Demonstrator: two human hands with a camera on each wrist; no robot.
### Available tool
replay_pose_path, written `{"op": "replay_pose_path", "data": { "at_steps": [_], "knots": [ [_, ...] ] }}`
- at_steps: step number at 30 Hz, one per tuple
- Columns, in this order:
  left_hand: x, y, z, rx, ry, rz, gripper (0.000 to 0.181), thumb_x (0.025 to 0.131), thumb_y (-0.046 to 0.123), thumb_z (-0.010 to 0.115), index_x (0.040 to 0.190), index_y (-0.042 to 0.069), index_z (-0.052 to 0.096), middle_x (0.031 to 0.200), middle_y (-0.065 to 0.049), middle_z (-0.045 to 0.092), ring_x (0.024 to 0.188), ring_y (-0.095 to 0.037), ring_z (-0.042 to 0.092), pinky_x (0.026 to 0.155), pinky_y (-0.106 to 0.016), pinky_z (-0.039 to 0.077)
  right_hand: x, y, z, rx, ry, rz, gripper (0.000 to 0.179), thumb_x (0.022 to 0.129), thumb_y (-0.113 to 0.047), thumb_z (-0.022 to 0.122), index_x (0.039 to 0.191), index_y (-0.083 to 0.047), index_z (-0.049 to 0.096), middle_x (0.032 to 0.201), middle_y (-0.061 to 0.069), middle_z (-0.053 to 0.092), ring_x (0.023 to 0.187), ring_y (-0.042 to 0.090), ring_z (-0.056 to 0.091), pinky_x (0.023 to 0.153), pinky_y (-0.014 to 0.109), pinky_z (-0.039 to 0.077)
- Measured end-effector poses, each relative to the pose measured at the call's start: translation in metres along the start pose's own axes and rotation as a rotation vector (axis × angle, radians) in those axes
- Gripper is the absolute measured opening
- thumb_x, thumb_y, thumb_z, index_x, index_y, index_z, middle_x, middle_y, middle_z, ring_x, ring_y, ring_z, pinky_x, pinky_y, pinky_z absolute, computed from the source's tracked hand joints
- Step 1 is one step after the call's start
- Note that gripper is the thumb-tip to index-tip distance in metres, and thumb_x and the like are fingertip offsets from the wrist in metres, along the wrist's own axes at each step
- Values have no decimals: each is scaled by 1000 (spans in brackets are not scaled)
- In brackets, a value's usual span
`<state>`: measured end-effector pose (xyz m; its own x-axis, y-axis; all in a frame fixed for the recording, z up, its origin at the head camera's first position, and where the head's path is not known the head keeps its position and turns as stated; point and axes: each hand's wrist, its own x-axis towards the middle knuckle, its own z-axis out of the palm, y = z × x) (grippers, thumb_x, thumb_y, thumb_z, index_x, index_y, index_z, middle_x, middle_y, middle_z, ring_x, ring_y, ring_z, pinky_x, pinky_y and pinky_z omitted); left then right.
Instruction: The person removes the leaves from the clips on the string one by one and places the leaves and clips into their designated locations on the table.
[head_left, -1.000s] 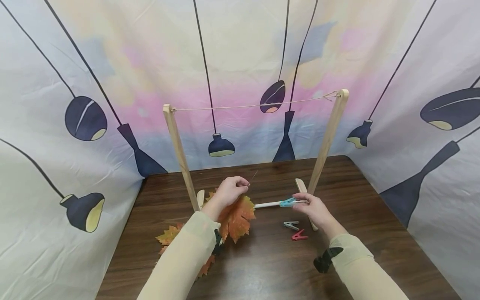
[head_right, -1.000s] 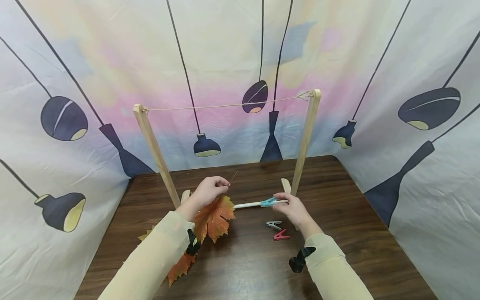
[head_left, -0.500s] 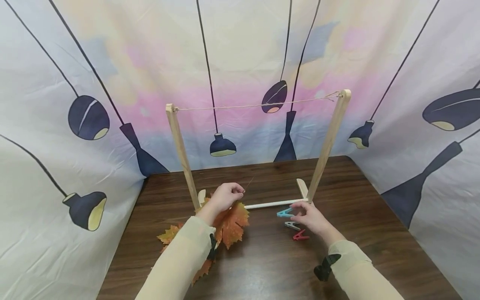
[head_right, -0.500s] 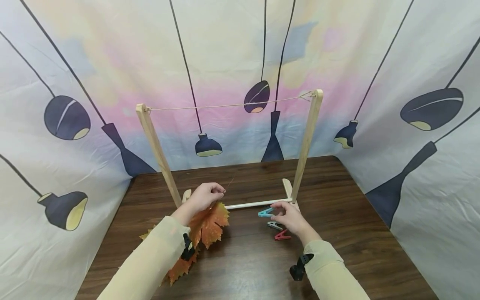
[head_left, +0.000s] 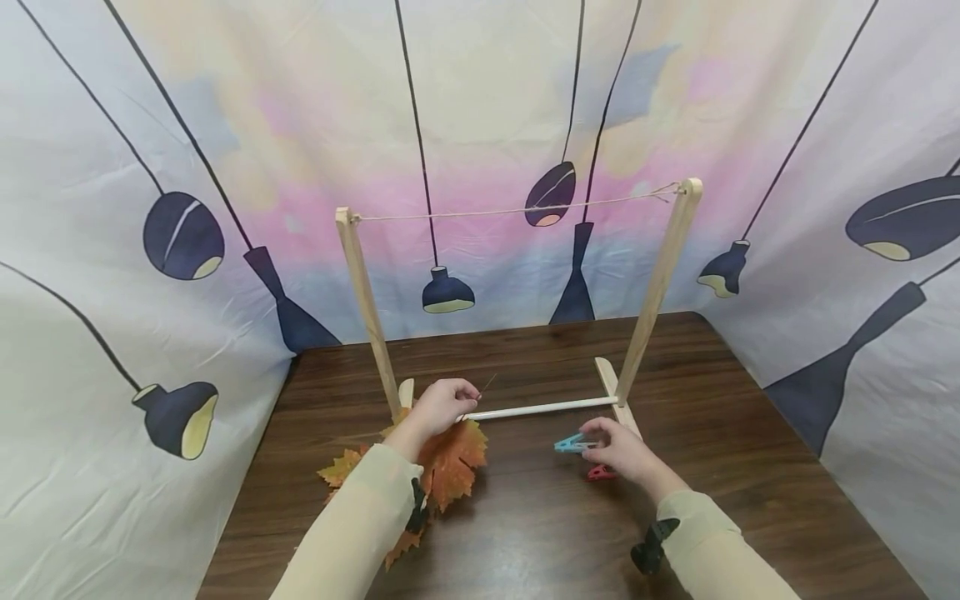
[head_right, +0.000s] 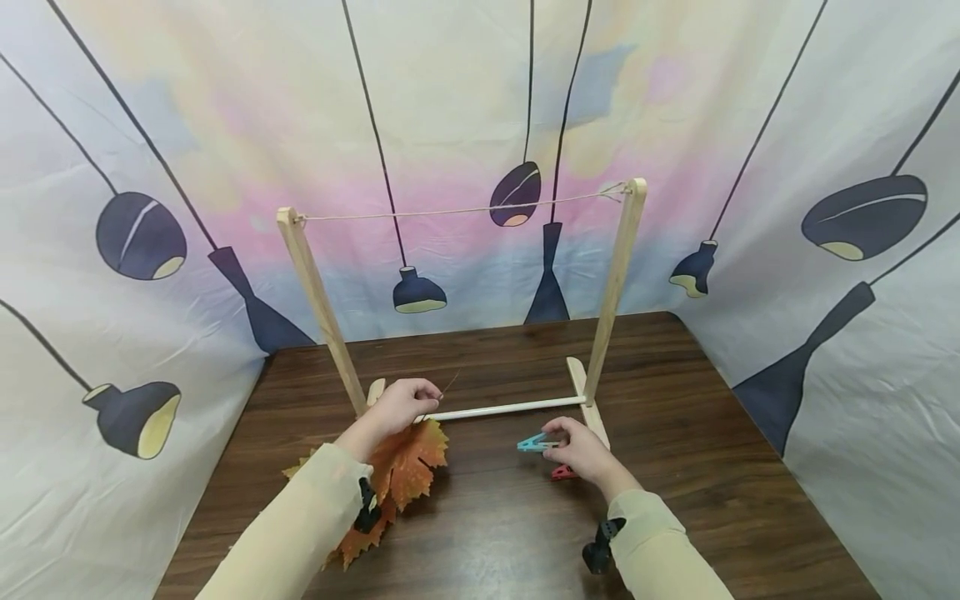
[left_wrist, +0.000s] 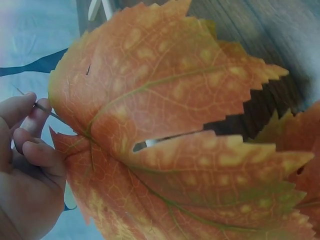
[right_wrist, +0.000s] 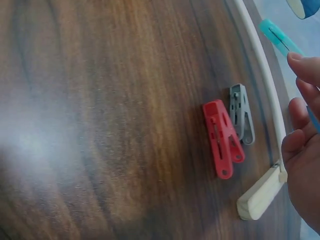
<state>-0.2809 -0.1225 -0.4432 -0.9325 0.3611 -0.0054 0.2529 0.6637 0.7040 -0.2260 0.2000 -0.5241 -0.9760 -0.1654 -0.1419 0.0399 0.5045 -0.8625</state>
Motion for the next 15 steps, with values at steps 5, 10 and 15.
{"op": "replay_pose_path", "data": {
  "at_steps": [5, 10, 15],
  "knots": [
    [-3, -6, 1, 14, 5, 12, 8, 89, 9, 62, 93, 10, 68, 74, 2, 58, 68, -13, 52, 63, -29, 44, 0, 6, 5, -28, 7, -10, 33, 80, -8, 73, 110, -7, 59, 80, 4, 55, 67, 17, 51, 53, 26, 41],
    [-7, -13, 1, 23, 9, 20, 8, 88, 9, 62, 92, 10, 68, 73, 3, 58, 68, -12, 52, 64, -30, 43, 0, 9, 10, -30, 24, -8, 32, 79, -6, 73, 109, -7, 59, 80, 5, 54, 65, 17, 51, 53, 27, 41],
    [-10, -19, 0, 3, -9, 3, 8, 88, 8, 62, 93, 8, 68, 73, 3, 58, 68, -11, 52, 65, -30, 43, 0, 10, 15, -38, 28, -16, 31, 78, -4, 73, 106, -6, 60, 84, 5, 54, 65, 17, 52, 54, 28, 43]
  ]
}}
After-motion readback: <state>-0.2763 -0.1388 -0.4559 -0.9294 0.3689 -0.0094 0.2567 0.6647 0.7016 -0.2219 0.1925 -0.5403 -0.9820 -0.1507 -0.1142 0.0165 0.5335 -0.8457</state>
